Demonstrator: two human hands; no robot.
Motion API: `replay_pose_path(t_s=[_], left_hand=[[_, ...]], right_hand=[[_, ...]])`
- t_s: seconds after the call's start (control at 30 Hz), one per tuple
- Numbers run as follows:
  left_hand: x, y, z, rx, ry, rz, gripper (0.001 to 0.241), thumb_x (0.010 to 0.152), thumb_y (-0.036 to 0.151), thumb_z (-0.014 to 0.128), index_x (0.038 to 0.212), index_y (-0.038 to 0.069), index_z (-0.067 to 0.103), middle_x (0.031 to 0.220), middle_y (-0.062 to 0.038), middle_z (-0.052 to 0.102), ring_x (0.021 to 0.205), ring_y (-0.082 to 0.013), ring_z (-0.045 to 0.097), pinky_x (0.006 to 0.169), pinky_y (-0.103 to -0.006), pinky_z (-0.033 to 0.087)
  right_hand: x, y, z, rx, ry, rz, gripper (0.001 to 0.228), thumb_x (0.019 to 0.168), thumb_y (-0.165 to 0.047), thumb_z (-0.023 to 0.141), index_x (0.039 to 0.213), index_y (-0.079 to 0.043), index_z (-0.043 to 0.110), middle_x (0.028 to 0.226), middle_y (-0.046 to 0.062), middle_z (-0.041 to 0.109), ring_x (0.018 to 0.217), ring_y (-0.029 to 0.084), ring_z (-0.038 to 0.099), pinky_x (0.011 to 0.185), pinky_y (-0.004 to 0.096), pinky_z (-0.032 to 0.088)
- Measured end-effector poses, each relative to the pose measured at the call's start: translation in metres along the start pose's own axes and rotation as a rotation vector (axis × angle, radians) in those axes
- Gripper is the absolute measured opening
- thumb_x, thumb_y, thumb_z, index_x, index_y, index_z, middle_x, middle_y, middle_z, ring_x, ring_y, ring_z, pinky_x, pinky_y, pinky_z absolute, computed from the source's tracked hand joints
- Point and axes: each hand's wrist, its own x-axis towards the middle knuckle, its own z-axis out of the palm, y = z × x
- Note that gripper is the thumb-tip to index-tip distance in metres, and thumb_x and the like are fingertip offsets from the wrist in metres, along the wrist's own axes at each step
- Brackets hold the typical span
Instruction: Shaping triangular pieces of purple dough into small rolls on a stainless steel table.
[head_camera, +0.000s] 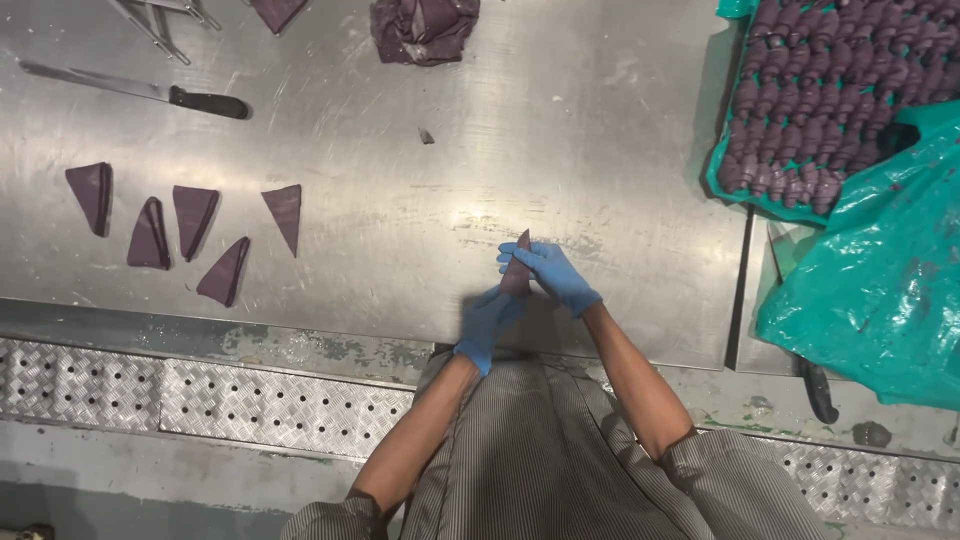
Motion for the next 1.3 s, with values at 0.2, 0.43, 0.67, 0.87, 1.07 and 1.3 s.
replay_pose_path(t_s=[0.2, 0.43, 0.67, 0.87, 1.07, 1.3], left_hand=[[-0.034, 0.001, -0.011, 0.301, -0.019, -0.012, 0.03, 0.103, 0.014, 0.066, 0.122, -0.009, 0.07, 0.113, -0.024, 0.072, 0.093, -0.0288, 0.07, 0.08, -0.0411, 0.058], [-0.047, 0.058, 0.037, 1.759, -0.346, 0.968, 0.084, 0.083, 0.037, 0.074, 0.146, -0.01, 0.046, 0.16, -0.026, 0.038, 0.151, -0.0402, 0.033, 0.125, -0.048, 0.026], [-0.037, 0.047, 0.029, 1.762, -0.376, 0.882, 0.088, 0.083, 0.04, 0.074, 0.148, -0.011, 0.042, 0.159, -0.029, 0.035, 0.152, -0.041, 0.029, 0.125, -0.0503, 0.022], [-0.035, 0.049, 0.03, 1.704, -0.376, 0.861, 0.086, 0.085, 0.04, 0.073, 0.151, -0.007, 0.043, 0.159, -0.024, 0.039, 0.152, -0.0402, 0.031, 0.126, -0.0512, 0.024], [-0.034, 0.058, 0.037, 1.688, -0.423, 0.793, 0.086, 0.082, 0.039, 0.076, 0.147, -0.007, 0.043, 0.156, -0.027, 0.04, 0.148, -0.0436, 0.033, 0.122, -0.054, 0.026], [-0.04, 0.066, 0.044, 1.708, -0.401, 0.752, 0.089, 0.078, 0.037, 0.079, 0.147, -0.005, 0.042, 0.153, -0.027, 0.043, 0.142, -0.0448, 0.039, 0.121, -0.0532, 0.029]], right_hand=[[0.005, 0.01, -0.004, 0.058, -0.057, 0.067, 0.049, 0.104, -0.026, 0.056, 0.138, 0.009, 0.057, 0.122, 0.018, 0.073, 0.113, 0.022, 0.072, 0.102, 0.034, 0.056], [0.01, 0.021, -0.002, 0.055, -0.025, 0.031, 0.05, 0.104, -0.029, 0.058, 0.136, 0.009, 0.059, 0.114, 0.016, 0.076, 0.102, 0.02, 0.072, 0.094, 0.032, 0.057], [0.035, 0.025, -0.003, 0.071, 0.105, -0.041, 0.044, 0.103, -0.027, 0.06, 0.128, 0.009, 0.065, 0.104, 0.017, 0.077, 0.092, 0.022, 0.075, 0.086, 0.033, 0.06], [0.073, -0.032, -0.007, 0.089, 0.198, -0.1, 0.038, 0.104, -0.024, 0.06, 0.122, 0.009, 0.067, 0.099, 0.017, 0.077, 0.092, 0.022, 0.076, 0.086, 0.033, 0.062], [0.125, -0.06, -0.028, 0.177, 0.241, -0.175, 0.035, 0.104, -0.02, 0.058, 0.116, 0.012, 0.067, 0.094, 0.02, 0.076, 0.082, 0.025, 0.076, 0.08, 0.035, 0.064], [0.164, -0.088, -0.049, 0.163, 0.248, -0.221, 0.035, 0.105, -0.019, 0.057, 0.113, 0.013, 0.067, 0.09, 0.02, 0.076, 0.078, 0.025, 0.077, 0.074, 0.035, 0.064]])
